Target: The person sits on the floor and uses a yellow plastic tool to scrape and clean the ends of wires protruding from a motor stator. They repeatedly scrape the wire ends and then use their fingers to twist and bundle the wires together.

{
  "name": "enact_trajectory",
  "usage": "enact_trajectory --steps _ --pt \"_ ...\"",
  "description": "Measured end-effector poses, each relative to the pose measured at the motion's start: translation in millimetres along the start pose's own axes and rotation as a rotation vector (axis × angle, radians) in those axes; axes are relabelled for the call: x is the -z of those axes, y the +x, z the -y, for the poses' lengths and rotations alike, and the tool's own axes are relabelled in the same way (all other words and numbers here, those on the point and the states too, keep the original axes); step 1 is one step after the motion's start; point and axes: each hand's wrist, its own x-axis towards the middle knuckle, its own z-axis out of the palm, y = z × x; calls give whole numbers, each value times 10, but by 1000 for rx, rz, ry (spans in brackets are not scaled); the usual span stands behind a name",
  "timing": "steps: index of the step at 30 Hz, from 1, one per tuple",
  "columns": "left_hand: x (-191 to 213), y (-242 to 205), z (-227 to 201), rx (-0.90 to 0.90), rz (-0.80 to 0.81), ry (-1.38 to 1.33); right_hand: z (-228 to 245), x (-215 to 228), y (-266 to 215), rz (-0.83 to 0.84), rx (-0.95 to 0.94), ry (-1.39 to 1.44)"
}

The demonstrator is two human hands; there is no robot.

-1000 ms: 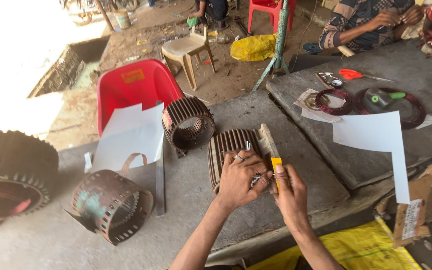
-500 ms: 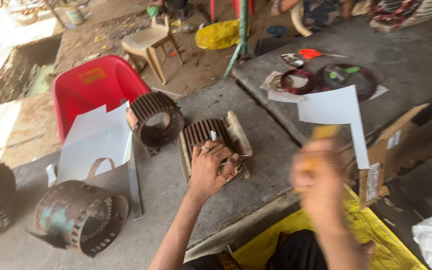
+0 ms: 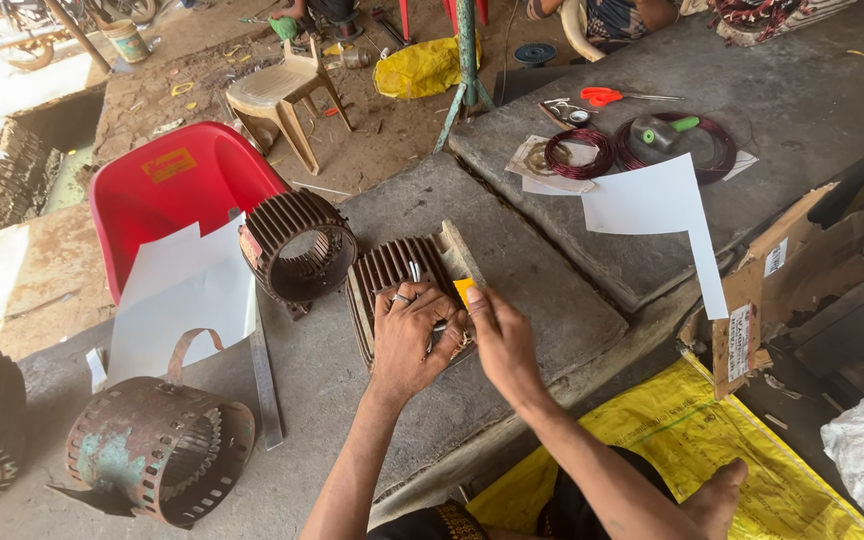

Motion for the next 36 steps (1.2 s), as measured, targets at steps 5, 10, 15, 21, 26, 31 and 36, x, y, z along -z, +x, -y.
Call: enact_trajectory --steps 5,10,15,21,26,31,36 --pt "8 -8 5 -12 -9 -5 146 227 101 273 -339 263" --pt "3 -30 23 -1 -28 14 621 886 51 279 -421 1125" --pt "-47 -1 69 43 -20 4 1089 1920 -325 -86 6 973" --pt "-103 -9 61 56 -76 39 532 599 -453 150 -467 755" --pt "-165 -6 88 35 -136 32 455 119 -152 37 -615 596" --pt "-135 -65 64 41 -122 84 543 75 41 106 -674 429" --pt "-14 -63 8 45 -80 47 337 155 43 158 -730 349"
